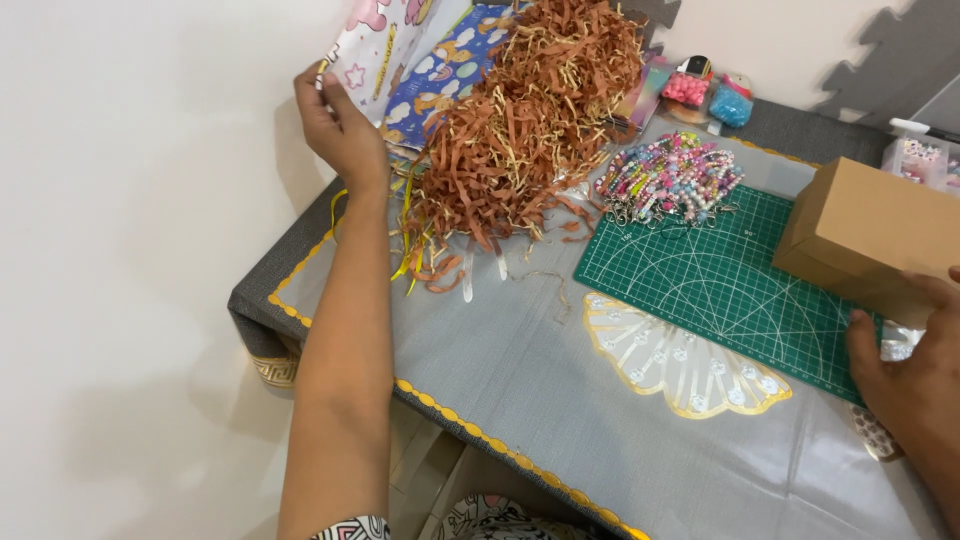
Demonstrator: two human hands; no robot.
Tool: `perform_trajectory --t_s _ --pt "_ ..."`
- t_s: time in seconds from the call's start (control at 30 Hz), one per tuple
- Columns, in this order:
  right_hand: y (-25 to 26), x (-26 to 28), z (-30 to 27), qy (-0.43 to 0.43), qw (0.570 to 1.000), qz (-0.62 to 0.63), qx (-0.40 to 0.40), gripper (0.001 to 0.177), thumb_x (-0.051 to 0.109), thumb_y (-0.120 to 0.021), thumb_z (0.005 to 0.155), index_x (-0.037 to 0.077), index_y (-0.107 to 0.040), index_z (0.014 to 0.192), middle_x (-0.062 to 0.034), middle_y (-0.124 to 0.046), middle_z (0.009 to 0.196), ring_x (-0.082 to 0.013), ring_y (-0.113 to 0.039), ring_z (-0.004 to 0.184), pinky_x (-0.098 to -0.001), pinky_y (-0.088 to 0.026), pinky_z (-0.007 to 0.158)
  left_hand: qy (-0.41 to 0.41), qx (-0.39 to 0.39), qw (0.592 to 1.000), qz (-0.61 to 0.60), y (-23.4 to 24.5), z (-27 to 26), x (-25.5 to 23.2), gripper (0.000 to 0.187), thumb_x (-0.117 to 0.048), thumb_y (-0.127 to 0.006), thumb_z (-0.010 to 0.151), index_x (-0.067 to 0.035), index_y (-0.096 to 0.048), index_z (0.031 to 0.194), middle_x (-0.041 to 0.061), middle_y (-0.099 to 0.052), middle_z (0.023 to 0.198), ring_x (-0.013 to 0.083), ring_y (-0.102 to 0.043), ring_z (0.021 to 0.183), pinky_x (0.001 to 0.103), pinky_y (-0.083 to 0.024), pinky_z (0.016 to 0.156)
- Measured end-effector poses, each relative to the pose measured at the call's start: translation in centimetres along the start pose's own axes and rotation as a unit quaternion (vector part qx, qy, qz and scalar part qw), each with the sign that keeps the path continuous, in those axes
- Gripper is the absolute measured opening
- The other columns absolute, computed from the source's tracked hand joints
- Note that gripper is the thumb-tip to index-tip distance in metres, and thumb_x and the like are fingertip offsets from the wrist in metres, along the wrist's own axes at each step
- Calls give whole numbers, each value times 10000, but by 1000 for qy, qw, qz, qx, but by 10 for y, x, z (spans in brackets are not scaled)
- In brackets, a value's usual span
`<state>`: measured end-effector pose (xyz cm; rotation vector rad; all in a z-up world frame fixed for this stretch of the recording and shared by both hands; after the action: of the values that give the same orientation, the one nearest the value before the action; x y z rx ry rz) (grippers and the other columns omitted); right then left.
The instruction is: Wrapping a small cardboard box containing a bracelet with decorative paper, tape, and scissors.
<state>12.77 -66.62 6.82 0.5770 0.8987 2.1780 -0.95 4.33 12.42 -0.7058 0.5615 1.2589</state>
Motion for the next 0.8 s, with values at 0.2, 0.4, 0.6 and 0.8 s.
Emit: perform_trajectory --t_s 0.2,0.4,0.6,0.8 --pt "6 7 -2 73 994 -29 -80 575 54 -939 1099 -131 -714 1595 -381 -598 1713 -576 -587 1624 -712 -523 1217 -101 -79 985 -113 32 10 -97 321 -457 -477 1220 -166 -607 1179 -21 -641 966 112 -598 873 311 -513 796" --pt "27 38 10 109 985 -46 -125 527 134 -932 1085 16 -740 1562 -267 -529 1645 -561 -542 1513 -698 -334 1225 -88 -26 952 -291 23 -8 -159 277 -411 -590 1220 -147 -664 1257 4 -710 1083 109 -656 998 319 -565 904" --pt "78 86 22 165 971 -80 -152 539 390 -904 1117 33 -708 1470 -276 -530 1578 -506 -602 1476 -658 -330 1216 84 254 890 -368 -73 -74 -190 304 -443 -679 1170 -147 -685 1242 -24 -753 1049 73 -658 961 274 -550 831" --pt "140 88 36 151 965 53 -207 1122 307 -1001 1162 214 -140 1876 -176 -101 1947 -402 -165 1890 -742 -366 1582 320 418 782 -334 -144 -177 -157 166 -325 -727 1145 -163 -747 1177 66 -881 1028 143 -791 813 326 -655 670"
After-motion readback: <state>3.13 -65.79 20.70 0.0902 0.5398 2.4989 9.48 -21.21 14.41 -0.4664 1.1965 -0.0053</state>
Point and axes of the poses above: each hand's wrist, its own z-axis towards the middle knuckle, its own y-axis out of the back of the hand, x = y × z, the point moved 10 cm from there along z, towards the middle knuckle
